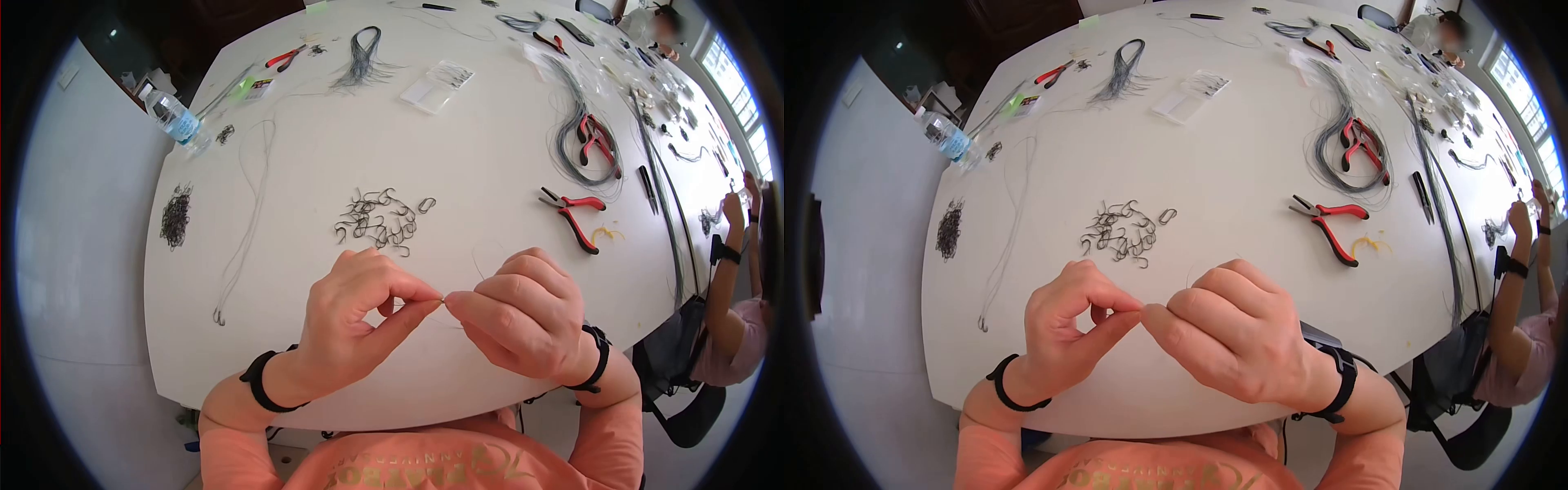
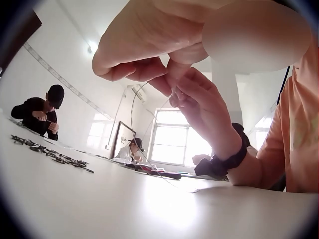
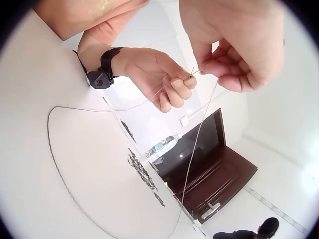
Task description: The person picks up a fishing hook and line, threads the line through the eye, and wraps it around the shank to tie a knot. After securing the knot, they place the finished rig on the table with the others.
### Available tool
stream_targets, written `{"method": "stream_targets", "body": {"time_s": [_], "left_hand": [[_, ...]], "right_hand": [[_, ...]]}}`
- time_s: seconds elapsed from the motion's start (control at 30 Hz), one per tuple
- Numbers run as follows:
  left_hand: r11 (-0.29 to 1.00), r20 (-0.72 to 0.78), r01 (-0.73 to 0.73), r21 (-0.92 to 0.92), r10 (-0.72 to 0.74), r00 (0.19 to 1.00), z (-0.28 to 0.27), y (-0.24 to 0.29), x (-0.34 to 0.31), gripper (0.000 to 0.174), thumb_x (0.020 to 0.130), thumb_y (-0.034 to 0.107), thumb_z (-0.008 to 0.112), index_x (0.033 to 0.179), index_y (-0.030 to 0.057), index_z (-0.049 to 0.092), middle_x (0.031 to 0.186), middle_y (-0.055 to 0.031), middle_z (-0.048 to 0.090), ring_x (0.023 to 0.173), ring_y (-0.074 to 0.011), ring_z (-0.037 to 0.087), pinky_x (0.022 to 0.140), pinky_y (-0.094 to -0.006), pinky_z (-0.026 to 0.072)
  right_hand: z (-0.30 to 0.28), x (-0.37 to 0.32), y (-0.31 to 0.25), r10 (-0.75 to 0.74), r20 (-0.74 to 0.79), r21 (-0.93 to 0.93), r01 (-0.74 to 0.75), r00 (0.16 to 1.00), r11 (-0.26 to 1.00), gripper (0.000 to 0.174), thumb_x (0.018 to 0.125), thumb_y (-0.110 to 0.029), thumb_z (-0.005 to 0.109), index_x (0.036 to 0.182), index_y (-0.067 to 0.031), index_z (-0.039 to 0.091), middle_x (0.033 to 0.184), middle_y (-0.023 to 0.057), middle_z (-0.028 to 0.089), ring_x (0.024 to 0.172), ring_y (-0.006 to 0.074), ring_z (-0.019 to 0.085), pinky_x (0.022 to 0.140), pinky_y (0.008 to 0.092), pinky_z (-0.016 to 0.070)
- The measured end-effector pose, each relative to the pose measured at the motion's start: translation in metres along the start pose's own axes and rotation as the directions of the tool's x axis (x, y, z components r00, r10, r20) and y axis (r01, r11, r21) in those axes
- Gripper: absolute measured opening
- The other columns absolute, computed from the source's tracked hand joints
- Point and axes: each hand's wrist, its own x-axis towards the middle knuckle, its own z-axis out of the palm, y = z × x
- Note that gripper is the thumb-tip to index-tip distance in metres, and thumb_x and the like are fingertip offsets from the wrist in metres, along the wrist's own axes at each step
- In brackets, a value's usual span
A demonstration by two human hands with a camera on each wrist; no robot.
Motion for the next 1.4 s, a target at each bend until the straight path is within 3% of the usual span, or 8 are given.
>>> {"method": "stream_targets", "body": {"time_s": [0.17, 0.43, 0.67, 0.73, 0.97, 1.03, 1.13, 1.4], "left_hand": [[0.998, 0.024, 0.027, -0.048, -0.026, 0.999, 0.001, 0.001, -0.001, 0.017, 0.081, -0.006, 0.078, 0.086, 0.0086, 0.07, 0.079, 0.001, 0.067, 0.069, -0.0114, 0.054, 0.058, -0.0247, 0.042], [0.887, 0.087, 0.25, -0.388, -0.235, 0.968, 0.0, 0.003, -0.003, 0.014, 0.082, -0.007, 0.076, 0.088, 0.0047, 0.071, 0.085, -0.0018, 0.069, 0.073, -0.0094, 0.054, 0.067, -0.0254, 0.0424], [0.802, 0.165, 0.377, -0.464, -0.34, 0.926, -0.003, 0.002, -0.004, 0.007, 0.087, -0.004, 0.073, 0.089, 0.0012, 0.07, 0.086, -0.0037, 0.069, 0.078, -0.0096, 0.057, 0.07, -0.0257, 0.044], [0.751, 0.164, 0.407, -0.519, -0.38, 0.91, 0.0, 0.0, -0.005, 0.003, 0.089, 0.006, 0.076, 0.091, 0.0045, 0.073, 0.085, 0.003, 0.071, 0.073, -0.0044, 0.053, 0.068, -0.023, 0.0406], [0.7, 0.201, 0.457, -0.549, -0.42, 0.885, -0.002, 0.001, -0.005, 0.006, 0.089, 0.007, 0.076, 0.094, 0.0036, 0.074, 0.085, 0.0021, 0.072, 0.075, -0.0041, 0.055, 0.069, -0.0231, 0.0408], [0.678, 0.255, 0.492, -0.547, -0.425, 0.869, -0.005, 0.003, -0.004, 0.005, 0.09, -0.004, 0.07, 0.092, 0.0, 0.068, 0.087, -0.0054, 0.069, 0.082, -0.0119, 0.065, 0.074, -0.0259, 0.0514], [0.585, 0.279, 0.523, -0.62, -0.459, 0.844, -0.005, 0.005, -0.003, 0.005, 0.09, -0.005, 0.07, 0.092, 0.0002, 0.069, 0.087, -0.0053, 0.069, 0.082, -0.0117, 0.065, 0.073, -0.0251, 0.0517], [0.66, 0.147, 0.4, -0.636, -0.406, 0.902, 0.002, 0.002, -0.008, 0.004, 0.09, 0.004, 0.077, 0.094, 0.0031, 0.074, 0.084, 0.0005, 0.071, 0.072, -0.0042, 0.055, 0.068, -0.0213, 0.0432]], "right_hand": [[-0.001, 0.003, 0.002, 0.126, -0.014, 0.079, -0.125, 0.992, 0.989, 0.026, 0.066, 0.001, 0.076, 0.089, -0.0083, 0.068, 0.073, -0.0005, 0.056, 0.06, 0.0165, 0.052, 0.054, 0.0295, 0.041], [0.001, 0.002, 0.004, 0.359, 0.102, 0.27, -0.373, 0.928, 0.887, 0.019, 0.074, 0.004, 0.074, 0.085, -0.0082, 0.064, 0.066, 0.0012, 0.057, 0.057, 0.0178, 0.053, 0.052, 0.0312, 0.0407], [0.003, 0.001, 0.003, 0.377, 0.117, 0.295, -0.395, 0.919, 0.87, 0.019, 0.074, 0.003, 0.074, 0.086, -0.0082, 0.064, 0.066, 0.0009, 0.058, 0.058, 0.018, 0.055, 0.053, 0.0315, 0.0419], [0.003, 0.001, 0.003, 0.385, 0.119, 0.29, -0.403, 0.915, 0.868, 0.019, 0.074, 0.004, 0.073, 0.085, -0.0082, 0.064, 0.066, 0.001, 0.058, 0.058, 0.0182, 0.054, 0.053, 0.0318, 0.0422], [0.004, 0.0, 0.002, 0.368, 0.101, 0.272, -0.381, 0.924, 0.883, 0.019, 0.074, 0.003, 0.074, 0.085, -0.0083, 0.064, 0.066, 0.0009, 0.057, 0.058, 0.0183, 0.054, 0.053, 0.0315, 0.0417], [0.005, 0.0, 0.002, 0.371, 0.104, 0.272, -0.386, 0.923, 0.882, 0.019, 0.073, 0.003, 0.074, 0.085, -0.0086, 0.064, 0.065, 0.0008, 0.056, 0.058, 0.0185, 0.054, 0.053, 0.0318, 0.0415], [0.008, -0.002, 0.0, 0.365, 0.106, 0.257, -0.38, 0.925, 0.888, 0.019, 0.073, 0.003, 0.074, 0.084, -0.0093, 0.065, 0.065, 0.0007, 0.056, 0.057, 0.0185, 0.053, 0.053, 0.0323, 0.0409], [0.011, -0.003, -0.005, 0.315, 0.088, 0.245, -0.328, 0.945, 0.913, 0.02, 0.07, 0.001, 0.075, 0.083, -0.0112, 0.067, 0.065, -0.0003, 0.056, 0.057, 0.0175, 0.052, 0.052, 0.0328, 0.0393]]}}
